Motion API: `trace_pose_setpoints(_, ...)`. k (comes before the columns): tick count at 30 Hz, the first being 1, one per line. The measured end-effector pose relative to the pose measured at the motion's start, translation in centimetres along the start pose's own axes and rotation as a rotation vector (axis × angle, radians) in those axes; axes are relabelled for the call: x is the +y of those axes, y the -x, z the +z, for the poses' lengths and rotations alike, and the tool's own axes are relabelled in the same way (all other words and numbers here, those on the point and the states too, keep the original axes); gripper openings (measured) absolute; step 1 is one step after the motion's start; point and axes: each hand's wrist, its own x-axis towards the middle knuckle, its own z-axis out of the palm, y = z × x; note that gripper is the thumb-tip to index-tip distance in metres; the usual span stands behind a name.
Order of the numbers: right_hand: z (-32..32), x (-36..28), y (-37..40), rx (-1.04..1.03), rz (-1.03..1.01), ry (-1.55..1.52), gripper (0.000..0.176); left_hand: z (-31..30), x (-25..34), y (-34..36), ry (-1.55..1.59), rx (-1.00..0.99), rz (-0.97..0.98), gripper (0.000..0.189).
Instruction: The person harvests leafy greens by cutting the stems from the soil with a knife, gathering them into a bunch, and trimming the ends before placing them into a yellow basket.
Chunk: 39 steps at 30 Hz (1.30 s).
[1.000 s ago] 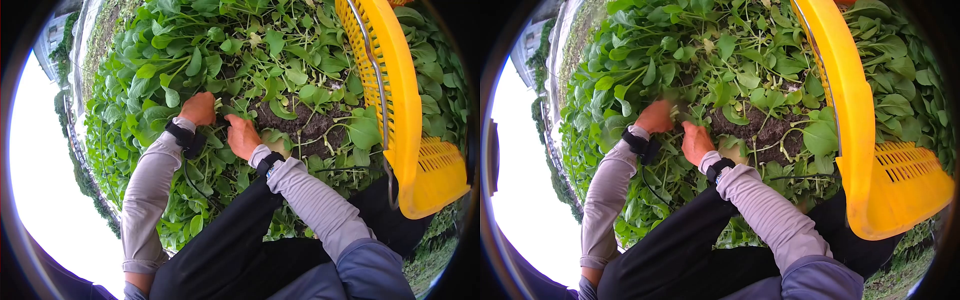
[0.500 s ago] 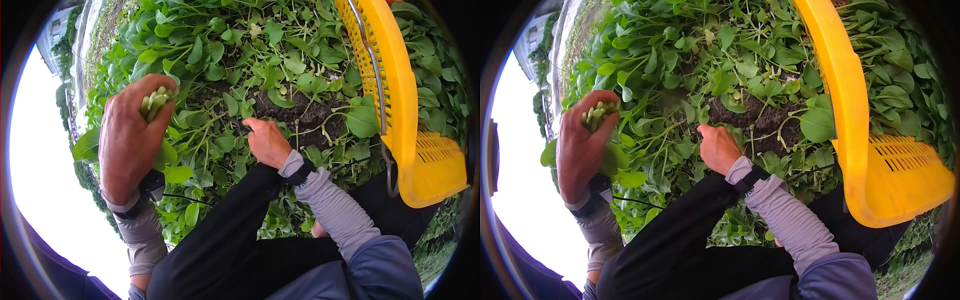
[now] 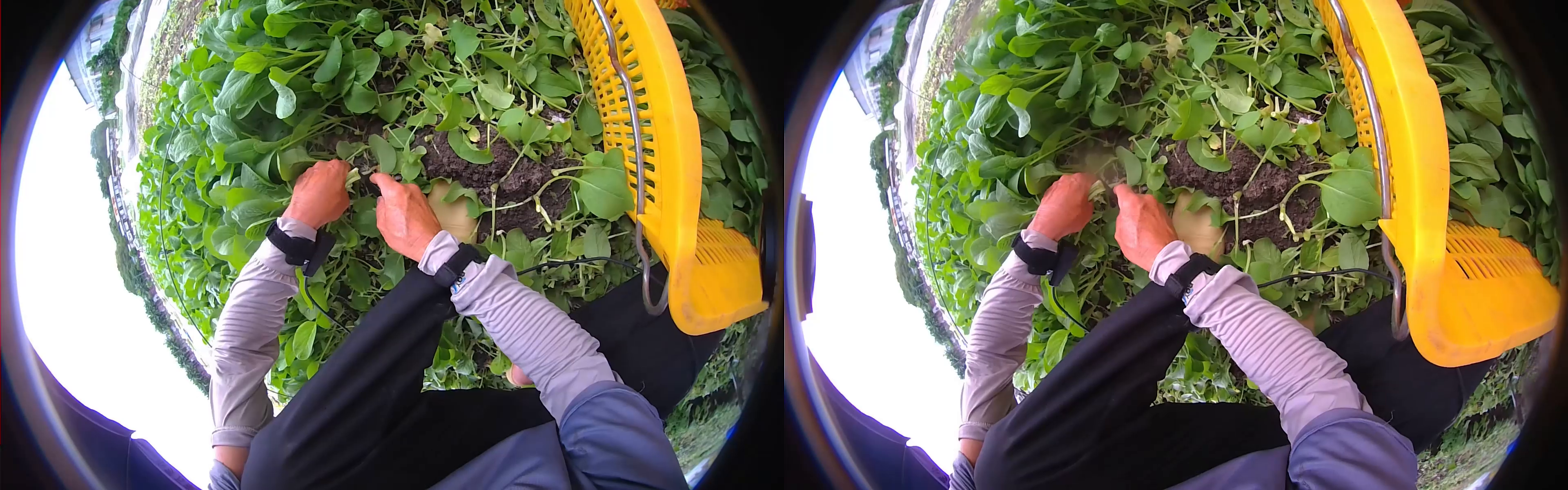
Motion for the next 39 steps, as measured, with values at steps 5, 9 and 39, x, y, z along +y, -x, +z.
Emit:
trace_pose_setpoints(5, 4.7, 2.8, -1.5, -0.018, -0.037, -0.019, 0.032, -0.9, -0.2, -0.2, 0.103, -0.008, -0.052, 0.03)
trace_pose_setpoints(9, 3.7, 1.2, -0.9, 0.003, 0.101, -0.031, 0.027, -2.9, -0.2, 0.6, 0.197, 0.124, 0.019, 0.03)
trace_pose_setpoints(39, 4.5, -0.9, -10.7, 0.024, 0.495, -0.291, 0.039, -5.6, -4.9, -5.0, 0.103, 0.347, 0.017, 0.026)
